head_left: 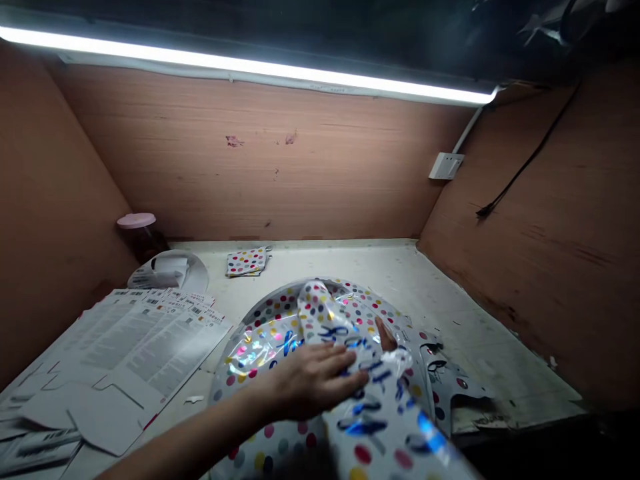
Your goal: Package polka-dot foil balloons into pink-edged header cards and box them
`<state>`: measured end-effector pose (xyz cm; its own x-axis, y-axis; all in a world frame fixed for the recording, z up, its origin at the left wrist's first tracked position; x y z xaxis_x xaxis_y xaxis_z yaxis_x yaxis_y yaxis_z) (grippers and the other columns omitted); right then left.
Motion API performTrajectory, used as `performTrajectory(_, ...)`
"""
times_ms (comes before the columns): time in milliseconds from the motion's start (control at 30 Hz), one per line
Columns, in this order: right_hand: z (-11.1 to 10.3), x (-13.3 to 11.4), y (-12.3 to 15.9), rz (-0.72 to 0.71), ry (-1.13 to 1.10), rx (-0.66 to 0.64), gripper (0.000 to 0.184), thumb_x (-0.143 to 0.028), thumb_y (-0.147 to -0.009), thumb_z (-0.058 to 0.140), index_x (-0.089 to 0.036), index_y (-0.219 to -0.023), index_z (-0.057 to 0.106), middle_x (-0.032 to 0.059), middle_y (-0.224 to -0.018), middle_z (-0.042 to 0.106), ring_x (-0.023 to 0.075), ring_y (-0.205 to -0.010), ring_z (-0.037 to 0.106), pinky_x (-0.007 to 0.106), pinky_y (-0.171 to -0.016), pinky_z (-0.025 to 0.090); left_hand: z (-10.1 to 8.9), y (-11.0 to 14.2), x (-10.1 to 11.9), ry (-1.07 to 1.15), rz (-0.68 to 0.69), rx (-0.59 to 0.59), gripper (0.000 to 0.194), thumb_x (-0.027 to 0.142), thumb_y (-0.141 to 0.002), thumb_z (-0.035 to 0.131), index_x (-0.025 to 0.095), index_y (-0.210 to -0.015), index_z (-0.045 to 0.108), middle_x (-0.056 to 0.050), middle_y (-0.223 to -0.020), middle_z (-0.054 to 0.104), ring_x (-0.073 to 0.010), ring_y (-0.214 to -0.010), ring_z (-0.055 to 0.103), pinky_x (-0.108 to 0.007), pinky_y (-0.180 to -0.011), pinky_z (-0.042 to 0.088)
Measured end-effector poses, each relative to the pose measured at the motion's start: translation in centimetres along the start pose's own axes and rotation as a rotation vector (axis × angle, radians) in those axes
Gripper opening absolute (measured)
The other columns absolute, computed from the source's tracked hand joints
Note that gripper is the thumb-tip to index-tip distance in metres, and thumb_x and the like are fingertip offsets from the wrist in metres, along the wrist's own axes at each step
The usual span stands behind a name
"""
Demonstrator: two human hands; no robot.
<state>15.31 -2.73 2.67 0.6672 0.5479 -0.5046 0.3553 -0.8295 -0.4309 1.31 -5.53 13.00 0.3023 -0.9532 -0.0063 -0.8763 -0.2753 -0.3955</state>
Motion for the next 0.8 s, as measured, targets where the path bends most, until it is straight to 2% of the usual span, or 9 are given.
performTrajectory(67, -1.1, -2.4, 2.4, -0.148, 0.062, 0.116, 0.049, -0.032, -0.091, 0.057, -0.014, -0.136, 0.050, 0.0154, -0.139, 0.053, 0.0301, -0.140, 0.038, 0.055, -0.115, 0.030, 2.5, 3.5, 2.1, -0.015, 0.046, -0.039, 0.031, 0.022, -0.098, 0.045, 0.027, -0.126, 0.058, -0.009, -0.125, 0.067, -0.0230, -0.121, 0.060, -0.043, -0.111, 0.041)
performTrajectory(133, -1.1, -5.9, 5.2, -0.437, 0.151, 0.141, 0.049, -0.025, -0.089, 0.062, -0.024, -0.137, 0.050, 0.0102, -0.143, 0.051, 0.0294, -0.142, 0.034, 0.055, -0.116, 0.029, 4.7, 6.4, 3.0, -0.009, 0.034, -0.095, 0.032, 0.025, -0.097, 0.051, 0.028, -0.128, 0.056, -0.008, -0.133, 0.062, -0.0235, -0.130, 0.052, -0.047, -0.117, 0.032)
performTrajectory(200, 0.2, -8.6, 7.7, -0.697, 0.183, 0.025, 0.044, -0.021, -0.091, 0.061, -0.026, -0.134, 0.053, 0.0062, -0.140, 0.056, 0.0248, -0.139, 0.040, 0.044, -0.115, 0.036, 5.7, 8.4, 3.6, -0.024, -0.020, -0.098, 0.038, 0.023, -0.095, 0.054, 0.026, -0.132, 0.053, -0.009, -0.142, 0.055, -0.0256, -0.135, 0.046, -0.048, -0.118, 0.031)
performTrajectory(267, 1.5, -9.6, 8.8, -0.759, 0.143, -0.123, 0.038, -0.019, -0.095, 0.055, -0.020, -0.133, 0.054, 0.0071, -0.134, 0.061, 0.0212, -0.133, 0.049, 0.034, -0.109, 0.044, 5.5, 9.6, 4.5, -0.008, -0.063, -0.030, 0.037, 0.019, -0.094, 0.054, 0.023, -0.131, 0.055, -0.009, -0.135, 0.061, -0.0240, -0.128, 0.054, -0.043, -0.115, 0.037)
performTrajectory(367, 1.8, -8.7, 7.3, -0.527, -0.117, -0.183, 0.026, -0.021, -0.098, 0.047, -0.018, -0.120, 0.061, 0.0088, -0.119, 0.070, 0.0203, -0.115, 0.064, 0.030, -0.095, 0.055, 4.8, 10.9, 4.9, 0.147, -0.246, 0.140, 0.021, 0.021, -0.092, 0.056, 0.022, -0.111, 0.065, -0.005, -0.096, 0.075, -0.0186, -0.090, 0.070, -0.032, -0.090, 0.056)
performTrajectory(500, 3.4, -4.0, 3.3, 0.190, -0.344, -0.180, 0.025, -0.035, -0.095, 0.043, -0.021, -0.085, 0.062, 0.0044, -0.078, 0.073, 0.0203, -0.071, 0.070, 0.029, -0.061, 0.058, 6.2, 13.9, 1.2, 0.432, -0.993, 0.306, 0.019, 0.033, -0.094, 0.047, 0.023, -0.094, 0.064, -0.003, -0.076, 0.072, -0.0190, -0.066, 0.069, -0.027, -0.060, 0.055)
performTrajectory(600, 4.7, -2.2, 1.4, 0.500, -0.197, -0.144, 0.025, -0.037, -0.095, 0.039, -0.024, -0.085, 0.057, 0.0041, -0.068, 0.068, 0.0225, -0.060, 0.067, 0.031, -0.051, 0.053, 7.5, 15.2, -0.2, 0.411, -1.412, 0.335, 0.025, 0.032, -0.095, 0.039, 0.020, -0.111, 0.056, -0.001, -0.064, 0.066, -0.0207, -0.056, 0.066, -0.027, -0.050, 0.049)
performTrajectory(700, 4.1, -2.2, 0.9, 0.543, 0.059, 0.018, 0.023, -0.036, -0.095, 0.037, -0.023, -0.101, 0.055, 0.0085, -0.070, 0.067, 0.0263, -0.057, 0.066, 0.037, -0.047, 0.052, 7.7, 14.7, -0.8, 0.259, -1.539, 0.305, 0.038, 0.031, -0.095, 0.040, 0.014, -0.129, 0.042, -0.001, -0.060, 0.064, -0.0229, -0.052, 0.065, -0.026, -0.046, 0.043)
performTrajectory(800, 3.2, -5.8, 1.7, 0.158, 0.308, 0.156, 0.025, -0.032, -0.093, 0.045, -0.023, -0.114, 0.056, 0.0168, -0.105, 0.069, 0.0338, -0.091, 0.069, 0.049, -0.071, 0.057, 8.1, 14.0, -1.1, 0.210, -1.531, 0.244, 0.036, 0.027, -0.095, 0.039, 0.015, -0.128, 0.041, -0.002, -0.061, 0.065, -0.0236, -0.053, 0.066, -0.024, -0.044, 0.039)
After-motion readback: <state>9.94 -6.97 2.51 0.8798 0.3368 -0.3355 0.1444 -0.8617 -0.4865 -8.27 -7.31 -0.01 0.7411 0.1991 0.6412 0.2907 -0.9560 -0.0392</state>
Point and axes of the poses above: each hand's wrist, its own y-axis away from the middle knuckle, its own z-axis out of the palm, x = y × z, the point moved 8 cm from there along -y, towards the middle knuckle
